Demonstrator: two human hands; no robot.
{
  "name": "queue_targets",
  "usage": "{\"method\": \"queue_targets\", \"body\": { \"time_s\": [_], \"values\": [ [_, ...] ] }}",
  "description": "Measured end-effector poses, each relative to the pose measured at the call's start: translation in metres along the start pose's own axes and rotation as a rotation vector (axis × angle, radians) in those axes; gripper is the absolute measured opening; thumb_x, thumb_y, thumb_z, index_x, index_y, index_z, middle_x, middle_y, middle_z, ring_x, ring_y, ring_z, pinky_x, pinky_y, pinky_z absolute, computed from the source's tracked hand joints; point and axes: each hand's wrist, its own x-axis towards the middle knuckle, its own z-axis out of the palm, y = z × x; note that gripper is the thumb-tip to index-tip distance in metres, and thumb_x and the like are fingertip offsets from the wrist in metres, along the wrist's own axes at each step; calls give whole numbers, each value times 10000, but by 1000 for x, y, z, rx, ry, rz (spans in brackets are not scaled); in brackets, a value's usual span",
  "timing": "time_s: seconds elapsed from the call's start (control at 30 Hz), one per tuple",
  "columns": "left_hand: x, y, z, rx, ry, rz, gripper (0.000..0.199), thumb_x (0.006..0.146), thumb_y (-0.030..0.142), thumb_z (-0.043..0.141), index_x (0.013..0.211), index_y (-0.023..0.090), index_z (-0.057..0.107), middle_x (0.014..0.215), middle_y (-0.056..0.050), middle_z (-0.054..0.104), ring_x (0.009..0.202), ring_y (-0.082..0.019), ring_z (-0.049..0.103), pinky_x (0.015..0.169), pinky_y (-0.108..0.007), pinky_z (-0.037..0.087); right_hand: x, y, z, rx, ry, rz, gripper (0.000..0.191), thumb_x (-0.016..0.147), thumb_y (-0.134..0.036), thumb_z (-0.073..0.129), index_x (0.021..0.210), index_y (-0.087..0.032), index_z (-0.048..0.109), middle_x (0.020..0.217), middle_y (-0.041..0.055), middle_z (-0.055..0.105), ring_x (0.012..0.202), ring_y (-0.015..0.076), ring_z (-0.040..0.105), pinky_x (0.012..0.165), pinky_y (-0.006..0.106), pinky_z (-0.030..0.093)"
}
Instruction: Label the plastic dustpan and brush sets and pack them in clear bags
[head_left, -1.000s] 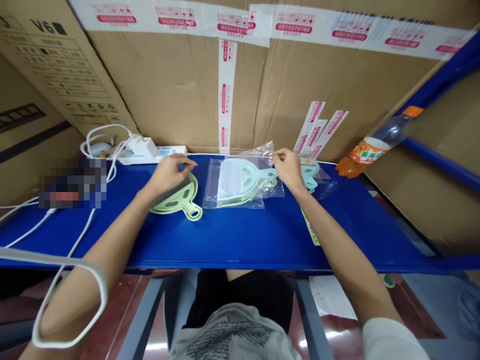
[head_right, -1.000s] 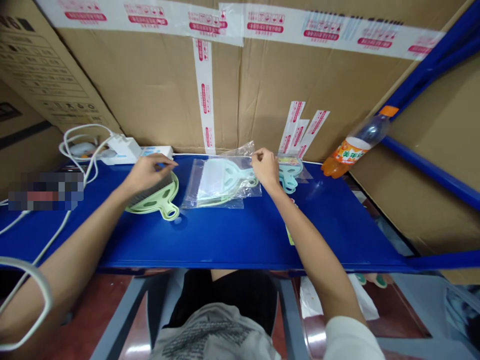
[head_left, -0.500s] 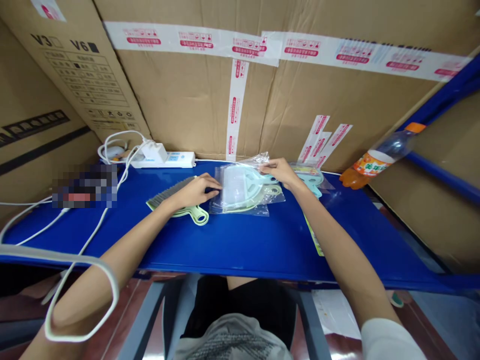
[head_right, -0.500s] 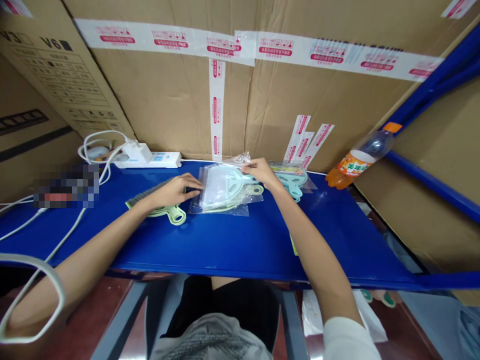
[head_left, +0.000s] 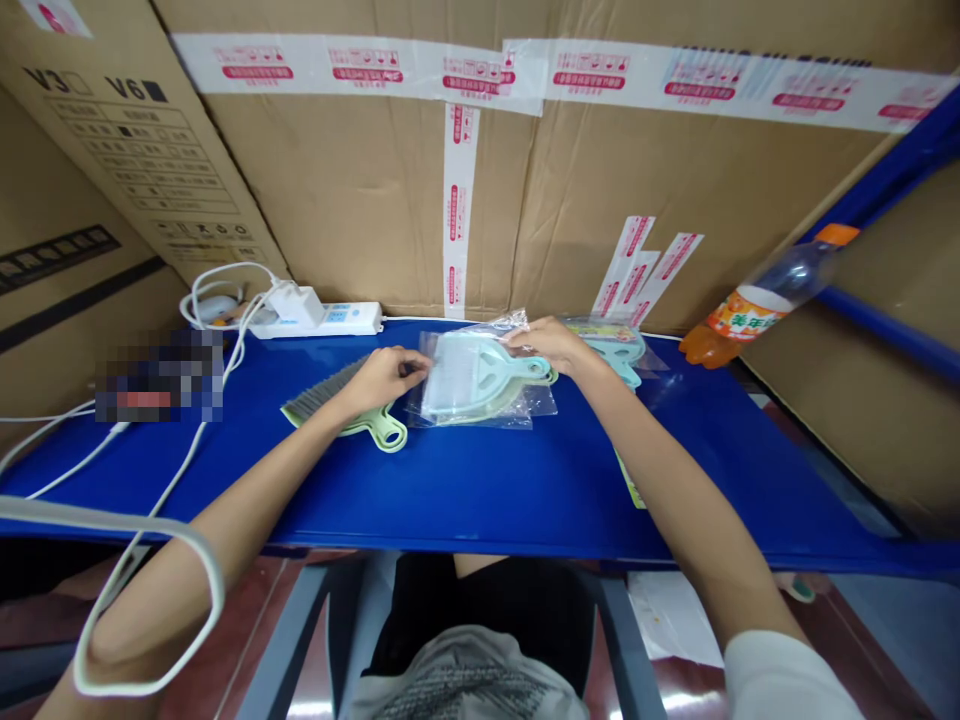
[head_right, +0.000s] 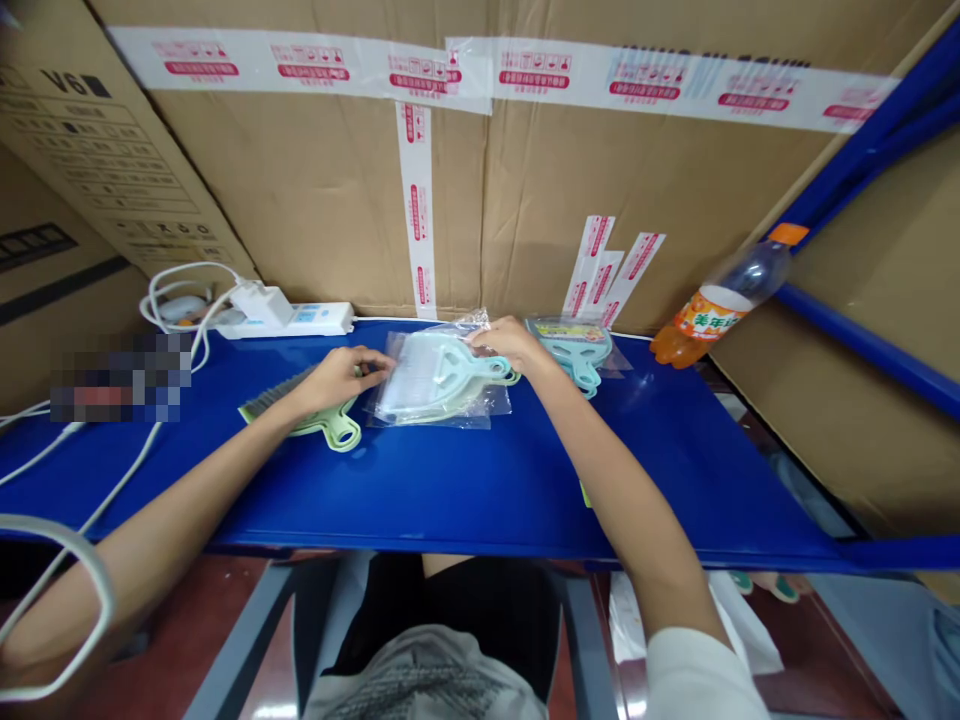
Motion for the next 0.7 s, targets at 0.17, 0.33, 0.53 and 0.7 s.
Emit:
{"method": "queue_targets", "body": {
  "time_s": [0.17, 0.33, 0.53, 0.7],
  "values": [
    [1, -2, 2, -225, 58, -92, 313, 815, 440, 765, 1001, 190, 793, 1065, -117, 843, 954, -287, 790, 918, -414, 603, -2, -6, -2, 14, 0, -120, 111, 712, -54, 865, 716, -159, 828, 767, 73, 806, 654, 150, 707, 578, 233, 577],
    [5, 0, 2, -614, 203, -240, 489, 698, 337, 877, 1112, 163, 683, 825, -46, 773, 788, -224, 749, 818, -376, 604, -17, -26, 2, 142, 24, -276, 90, 788, -160, 867, 875, -150, 847, 869, 81, 806, 758, 175, 738, 677, 307, 671],
    [3, 14, -3, -811, 233, -298, 502, 529, 266, 984, 945, 155, 724, 774, -26, 732, 670, -156, 649, 645, -280, 504, -31, -38, 7, 171, 45, -347, 42, 857, -155, 819, 896, -148, 805, 881, 90, 772, 835, 195, 758, 717, 330, 701],
    [1, 21, -14, -868, 232, -335, 427, 540, 323, 974, 862, 170, 739, 792, -40, 725, 651, -162, 627, 623, -305, 509, -33, -43, 6, 192, 59, -417, 75, 856, -187, 842, 902, -185, 783, 962, 80, 772, 881, 196, 770, 748, 332, 696]
  ]
}}
